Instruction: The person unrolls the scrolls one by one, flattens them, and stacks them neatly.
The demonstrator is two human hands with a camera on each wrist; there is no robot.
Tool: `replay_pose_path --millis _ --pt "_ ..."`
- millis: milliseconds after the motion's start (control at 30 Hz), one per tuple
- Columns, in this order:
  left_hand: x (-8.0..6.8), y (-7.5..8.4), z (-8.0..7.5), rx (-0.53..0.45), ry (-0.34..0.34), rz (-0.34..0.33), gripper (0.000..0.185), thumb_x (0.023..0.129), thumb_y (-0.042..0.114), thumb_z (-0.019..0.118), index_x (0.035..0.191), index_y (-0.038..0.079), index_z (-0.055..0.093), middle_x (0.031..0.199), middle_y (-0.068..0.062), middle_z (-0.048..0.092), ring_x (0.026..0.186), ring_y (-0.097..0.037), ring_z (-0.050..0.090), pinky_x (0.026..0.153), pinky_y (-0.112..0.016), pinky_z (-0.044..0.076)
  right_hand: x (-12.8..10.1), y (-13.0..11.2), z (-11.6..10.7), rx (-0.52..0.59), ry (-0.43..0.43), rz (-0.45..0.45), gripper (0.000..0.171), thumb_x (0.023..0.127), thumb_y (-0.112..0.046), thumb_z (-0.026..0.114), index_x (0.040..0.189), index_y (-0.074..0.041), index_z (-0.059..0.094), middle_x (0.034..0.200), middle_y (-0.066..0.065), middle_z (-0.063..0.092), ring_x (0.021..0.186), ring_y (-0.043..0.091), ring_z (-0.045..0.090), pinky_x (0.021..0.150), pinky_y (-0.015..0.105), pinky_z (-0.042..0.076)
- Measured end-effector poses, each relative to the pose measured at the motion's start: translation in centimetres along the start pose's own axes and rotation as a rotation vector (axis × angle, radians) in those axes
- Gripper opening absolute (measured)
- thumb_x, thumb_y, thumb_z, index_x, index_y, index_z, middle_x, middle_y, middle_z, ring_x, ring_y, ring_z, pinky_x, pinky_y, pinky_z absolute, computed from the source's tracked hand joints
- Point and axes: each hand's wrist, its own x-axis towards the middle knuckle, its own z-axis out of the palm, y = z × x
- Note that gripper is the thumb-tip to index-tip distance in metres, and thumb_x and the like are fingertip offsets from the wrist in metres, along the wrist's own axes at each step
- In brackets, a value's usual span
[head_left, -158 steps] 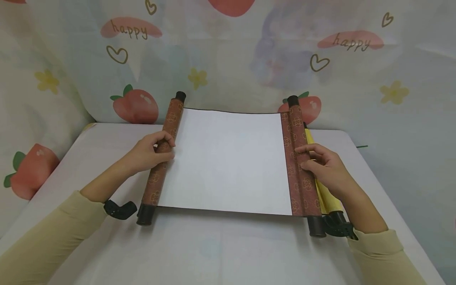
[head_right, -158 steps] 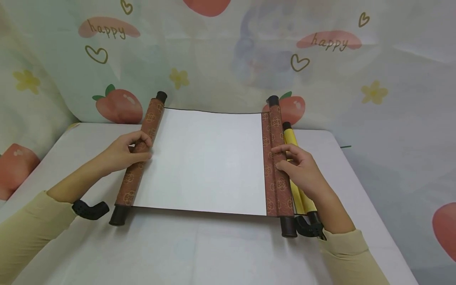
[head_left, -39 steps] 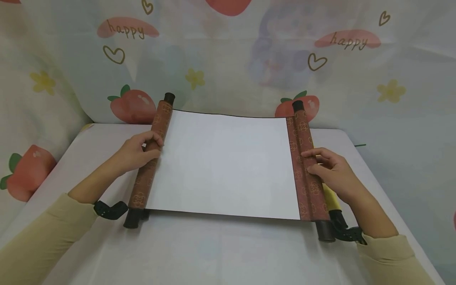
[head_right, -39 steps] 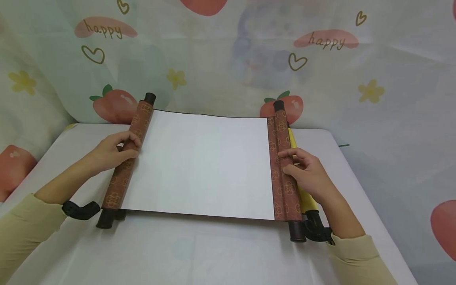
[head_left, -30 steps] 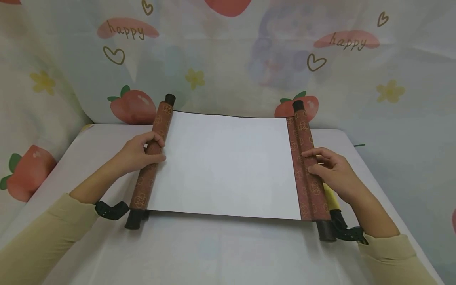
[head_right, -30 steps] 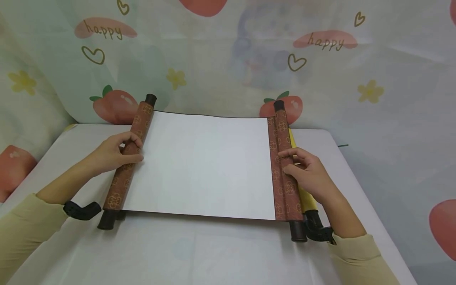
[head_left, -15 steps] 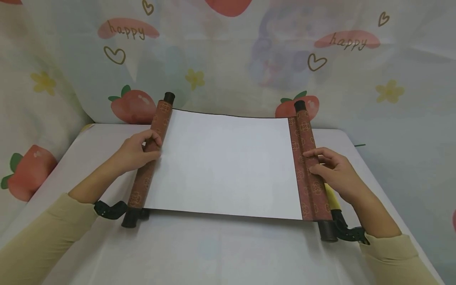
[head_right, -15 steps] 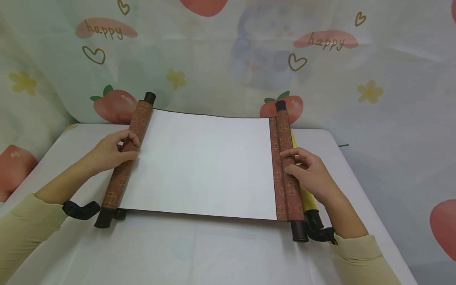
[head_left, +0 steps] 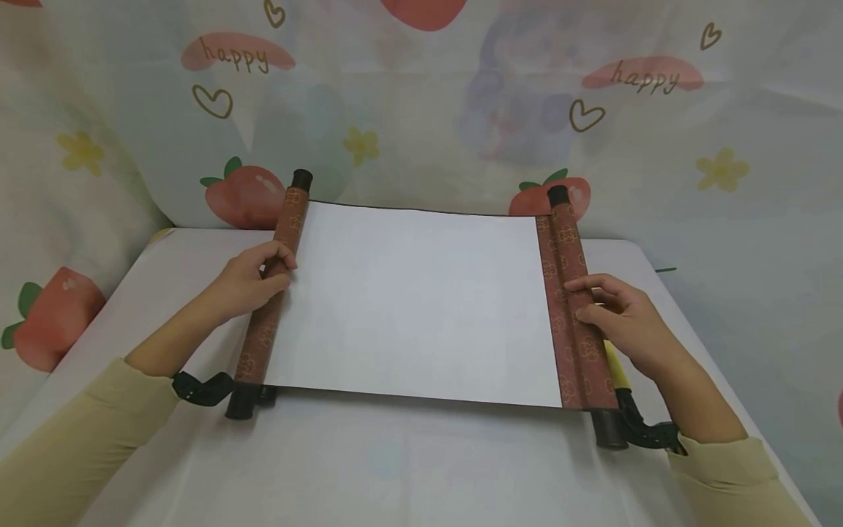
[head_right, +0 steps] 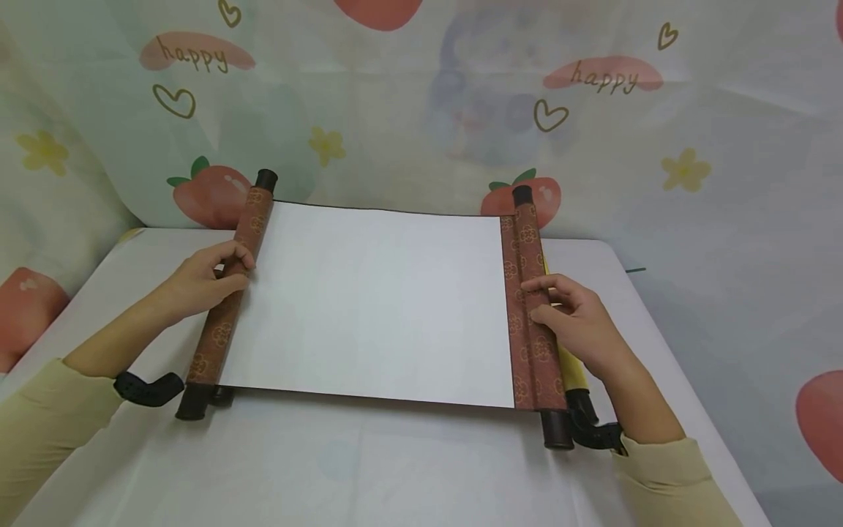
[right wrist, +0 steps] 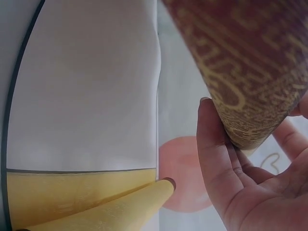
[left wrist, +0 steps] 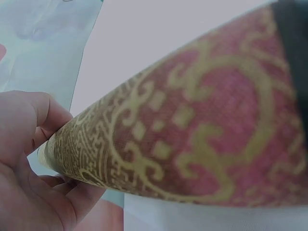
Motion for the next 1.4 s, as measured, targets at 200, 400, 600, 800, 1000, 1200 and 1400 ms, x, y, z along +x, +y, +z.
replay_pose_path --millis 200,400,600,800,1000,1200,1400 --pt "0.0 -0.2 0.0 0.0 0.003 -0.01 0.015 0.095 0.004 0.052 0.11 0.005 0.058 0.096 -0.01 0.052 0.09 -0.022 0.045 0.075 -0.035 0.04 0.0 0.0 0.1 0.011 0.007 -0.01 0.031 0.1 -0.01 0.054 0.131 -0.009 0.055 0.127 0.015 0.052 0.097 0.012 0.059 0.072 0.028 0.056" --pt "0.1 -0.2 -0.1 -0.007 -0.009 -0.038 0.019 0.094 0.01 0.063 0.113 0.006 0.059 0.108 -0.013 0.057 0.094 -0.026 0.049 0.075 -0.036 0.043 0.0 0.0 0.0 -0.001 0.023 -0.022 0.03 0.101 -0.01 0.053 0.131 -0.008 0.055 0.127 0.016 0.051 0.097 0.013 0.059 0.071 0.027 0.056" --pt "-0.1 0.1 -0.3 -0.006 -0.024 -0.057 0.026 0.09 0.011 0.071 0.112 0.007 0.056 0.117 -0.014 0.056 0.1 -0.03 0.053 0.074 -0.037 0.047 -0.1 0.1 -0.1 -0.003 0.026 -0.025 0.03 0.101 -0.01 0.053 0.131 -0.008 0.055 0.127 0.015 0.052 0.097 0.012 0.059 0.071 0.027 0.056" --pt "0.0 -0.8 -0.4 -0.008 0.021 -0.017 0.019 0.091 0.008 0.069 0.106 0.009 0.056 0.1 -0.01 0.053 0.092 -0.026 0.05 0.072 -0.037 0.045 -0.1 0.2 -0.4 -0.004 0.025 -0.018 0.031 0.1 -0.009 0.054 0.131 -0.008 0.055 0.126 0.015 0.052 0.095 0.011 0.059 0.071 0.027 0.056" --pt "-0.2 -0.9 -0.8 -0.009 0.03 -0.008 0.019 0.092 0.01 0.067 0.107 0.009 0.055 0.099 -0.01 0.052 0.092 -0.025 0.05 0.07 -0.035 0.044 -0.1 0.2 -0.5 0.0 0.028 -0.016 0.031 0.1 -0.008 0.054 0.131 -0.008 0.055 0.124 0.015 0.051 0.093 0.01 0.059 0.07 0.027 0.056" --pt "-0.3 -0.8 -1.0 -0.008 0.029 -0.031 0.018 0.094 0.01 0.065 0.11 0.009 0.056 0.102 -0.01 0.053 0.096 -0.025 0.051 0.072 -0.036 0.044 -0.1 0.3 -0.5 -0.007 0.029 -0.011 0.032 0.1 -0.008 0.054 0.132 -0.007 0.055 0.126 0.016 0.052 0.095 0.009 0.058 0.07 0.026 0.055" --pt "-0.3 -0.6 -1.2 -0.002 0.011 -0.051 0.025 0.096 0.012 0.06 0.12 0.009 0.058 0.11 -0.011 0.055 0.105 -0.028 0.052 0.074 -0.037 0.044 -0.1 0.3 -0.4 -0.02 0.038 -0.021 0.031 0.099 -0.008 0.054 0.13 -0.008 0.056 0.121 0.014 0.053 0.092 0.012 0.059 0.069 0.028 0.055"
